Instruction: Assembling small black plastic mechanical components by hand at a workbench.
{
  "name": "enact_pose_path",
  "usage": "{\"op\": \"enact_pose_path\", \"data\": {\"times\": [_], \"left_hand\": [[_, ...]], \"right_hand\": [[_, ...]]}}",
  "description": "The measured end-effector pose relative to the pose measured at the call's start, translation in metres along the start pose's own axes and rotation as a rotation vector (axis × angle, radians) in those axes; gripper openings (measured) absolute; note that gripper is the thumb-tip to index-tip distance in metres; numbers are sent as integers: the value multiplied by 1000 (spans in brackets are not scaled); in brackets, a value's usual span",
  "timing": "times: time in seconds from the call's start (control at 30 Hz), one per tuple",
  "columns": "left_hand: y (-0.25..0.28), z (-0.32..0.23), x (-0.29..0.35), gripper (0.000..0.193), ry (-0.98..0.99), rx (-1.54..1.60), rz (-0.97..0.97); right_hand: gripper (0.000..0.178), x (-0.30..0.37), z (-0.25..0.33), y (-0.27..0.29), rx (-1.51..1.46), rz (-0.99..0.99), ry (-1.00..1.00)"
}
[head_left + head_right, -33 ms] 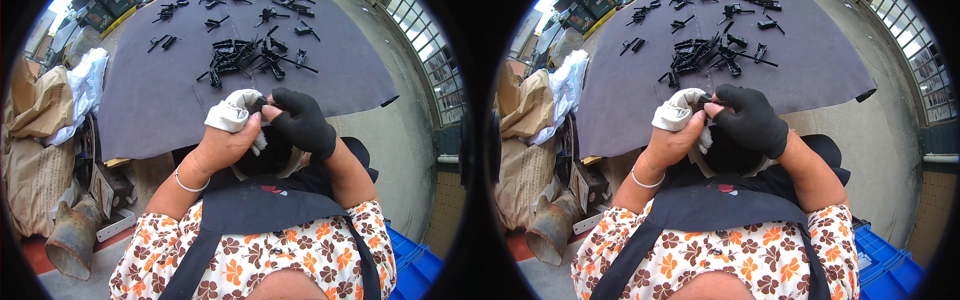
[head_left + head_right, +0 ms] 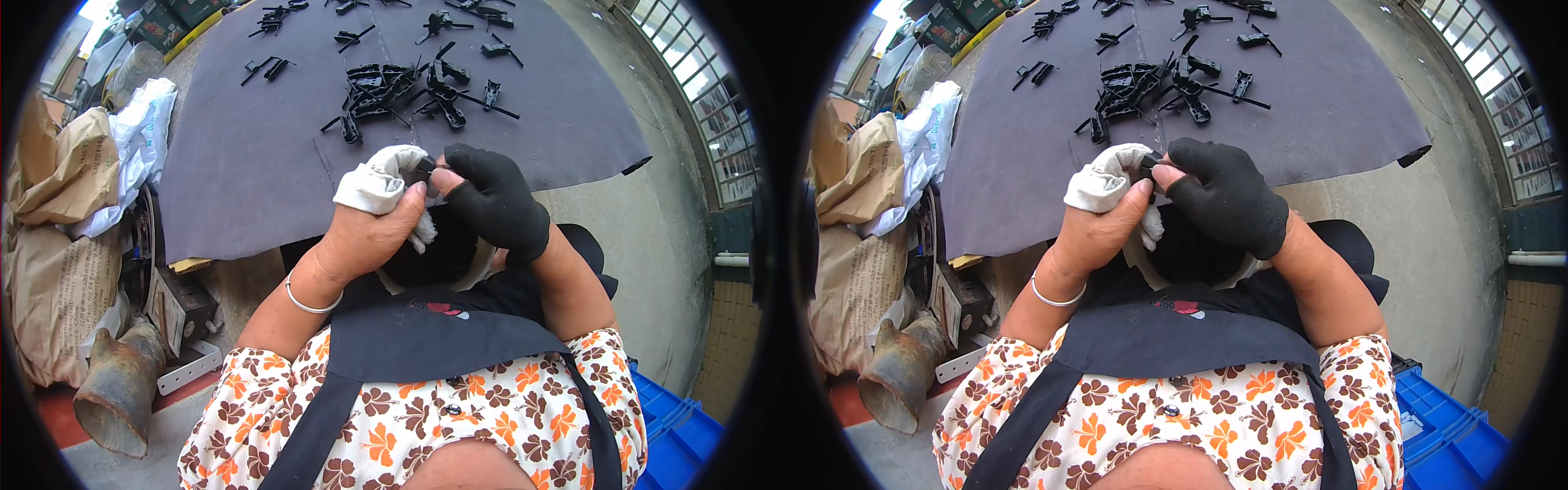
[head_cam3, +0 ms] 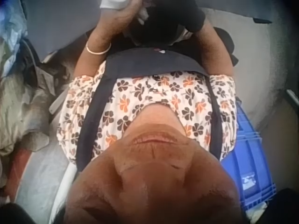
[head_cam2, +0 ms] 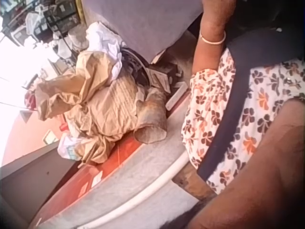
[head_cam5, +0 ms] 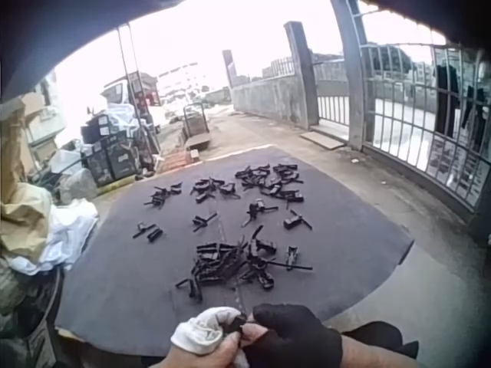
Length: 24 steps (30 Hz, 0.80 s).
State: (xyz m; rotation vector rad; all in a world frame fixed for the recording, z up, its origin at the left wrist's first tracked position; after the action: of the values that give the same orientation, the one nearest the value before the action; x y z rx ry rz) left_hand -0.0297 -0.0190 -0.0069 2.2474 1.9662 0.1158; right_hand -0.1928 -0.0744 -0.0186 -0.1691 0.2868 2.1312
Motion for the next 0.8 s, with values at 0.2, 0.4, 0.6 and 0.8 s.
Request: {"op": "enact_pose_path", "data": {"times": [0.2,0.4,0.6,0.8], "left_hand": [[-5,10,-7,22,-330,-469,-210],[-11,-3,-3,23,-478,-899,-295],[-10,-2,3,23,-255,-467,-250],[-5,-9,0,29,20,103,-128]], "right_hand": [[13,0,-4,-6,97,8,32],[18,1,-16,-17,-63,-80,19],[17,2,-6,-10,-256,58,-159],[15,4,-2,3,37,-5,-41]]}}
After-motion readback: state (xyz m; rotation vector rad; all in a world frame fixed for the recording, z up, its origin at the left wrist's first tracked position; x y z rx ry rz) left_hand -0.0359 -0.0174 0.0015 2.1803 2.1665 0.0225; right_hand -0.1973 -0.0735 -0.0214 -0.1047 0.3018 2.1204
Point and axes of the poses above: each hand's wrist, its own x-axis away from the middle knuckle, its own y-axis out of the back of the hand, z = x × y, the point moved 1 cm from there along -x, towards the middle knuckle, and after that the axes turned 8 degrees about -x, right-handed, at the moved point
